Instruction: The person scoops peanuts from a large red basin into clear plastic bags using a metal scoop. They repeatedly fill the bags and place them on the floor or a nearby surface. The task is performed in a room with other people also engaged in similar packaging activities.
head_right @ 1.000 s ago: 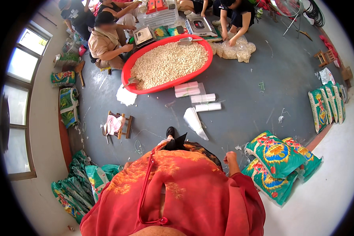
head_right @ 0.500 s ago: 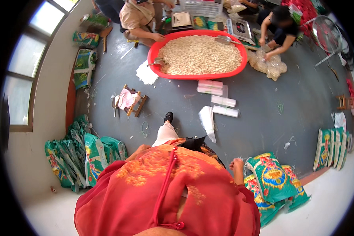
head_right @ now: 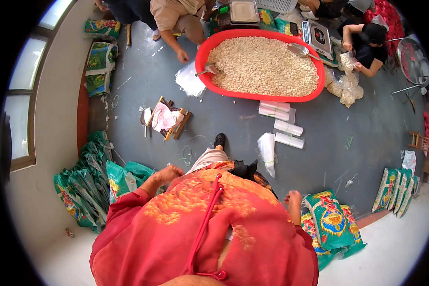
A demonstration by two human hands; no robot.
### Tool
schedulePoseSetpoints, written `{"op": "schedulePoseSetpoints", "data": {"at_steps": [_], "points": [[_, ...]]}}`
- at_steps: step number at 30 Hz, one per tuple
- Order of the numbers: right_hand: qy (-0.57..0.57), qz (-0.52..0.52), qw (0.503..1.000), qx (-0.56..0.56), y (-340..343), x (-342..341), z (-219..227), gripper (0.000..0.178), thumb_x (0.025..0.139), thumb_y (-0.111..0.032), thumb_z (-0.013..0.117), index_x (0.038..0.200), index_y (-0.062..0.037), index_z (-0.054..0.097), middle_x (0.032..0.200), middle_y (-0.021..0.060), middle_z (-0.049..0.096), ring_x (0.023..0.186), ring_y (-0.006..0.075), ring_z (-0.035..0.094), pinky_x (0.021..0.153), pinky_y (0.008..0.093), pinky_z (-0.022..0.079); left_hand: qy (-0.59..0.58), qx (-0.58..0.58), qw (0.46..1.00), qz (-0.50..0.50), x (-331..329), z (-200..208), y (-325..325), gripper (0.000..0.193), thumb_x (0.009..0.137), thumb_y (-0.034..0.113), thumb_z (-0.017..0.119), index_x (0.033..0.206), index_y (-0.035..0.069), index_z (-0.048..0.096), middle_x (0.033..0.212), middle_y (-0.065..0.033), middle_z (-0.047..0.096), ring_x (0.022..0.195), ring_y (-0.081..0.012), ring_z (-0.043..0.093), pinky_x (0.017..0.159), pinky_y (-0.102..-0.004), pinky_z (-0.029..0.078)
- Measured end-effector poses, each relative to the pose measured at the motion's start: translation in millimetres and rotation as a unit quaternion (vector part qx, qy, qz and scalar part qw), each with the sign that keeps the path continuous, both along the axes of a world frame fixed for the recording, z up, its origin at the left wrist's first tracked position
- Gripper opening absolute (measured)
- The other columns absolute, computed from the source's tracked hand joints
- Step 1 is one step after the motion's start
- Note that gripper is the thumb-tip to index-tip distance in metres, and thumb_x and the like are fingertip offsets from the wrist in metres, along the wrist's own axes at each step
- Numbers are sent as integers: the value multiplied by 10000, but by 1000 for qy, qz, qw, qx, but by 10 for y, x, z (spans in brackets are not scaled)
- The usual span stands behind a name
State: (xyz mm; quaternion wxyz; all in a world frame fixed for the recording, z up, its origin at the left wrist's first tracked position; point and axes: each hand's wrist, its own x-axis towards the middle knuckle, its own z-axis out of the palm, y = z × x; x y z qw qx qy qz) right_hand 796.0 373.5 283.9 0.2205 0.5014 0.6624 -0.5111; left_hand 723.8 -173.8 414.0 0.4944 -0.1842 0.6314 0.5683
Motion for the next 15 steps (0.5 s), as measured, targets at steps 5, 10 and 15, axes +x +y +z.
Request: {"op": "schedulePoseSetpoints", "data": {"at_steps": [5,10,15], "points": [[6,57,998,-15,-970,-1033,730,148,787,-129,448,878,-32,513,627,58,520,472,130,495,410,250,428,-29,22,999,-39,-509,-52,-542,154,587,19,576,730,22,632,605,14,555,522,-71,479,467,-206,388],[-16,71,997,7,-1062,-1224,726,153,778,-127,467,876,-26,525,647,70,535,479,151,511,415,274,428,-55,24,994,-92,-810,-88,-712,95,625,33,616,718,15,628,618,14,561,563,-66,492,527,-201,406],[-88,87,992,14,-816,-1171,312,107,778,-99,445,853,-49,501,624,76,499,427,174,481,340,302,401,-52,-17,997,-54,-917,-122,-758,129,591,59,588,707,13,619,578,14,528,519,-72,462,466,-208,383]]}}
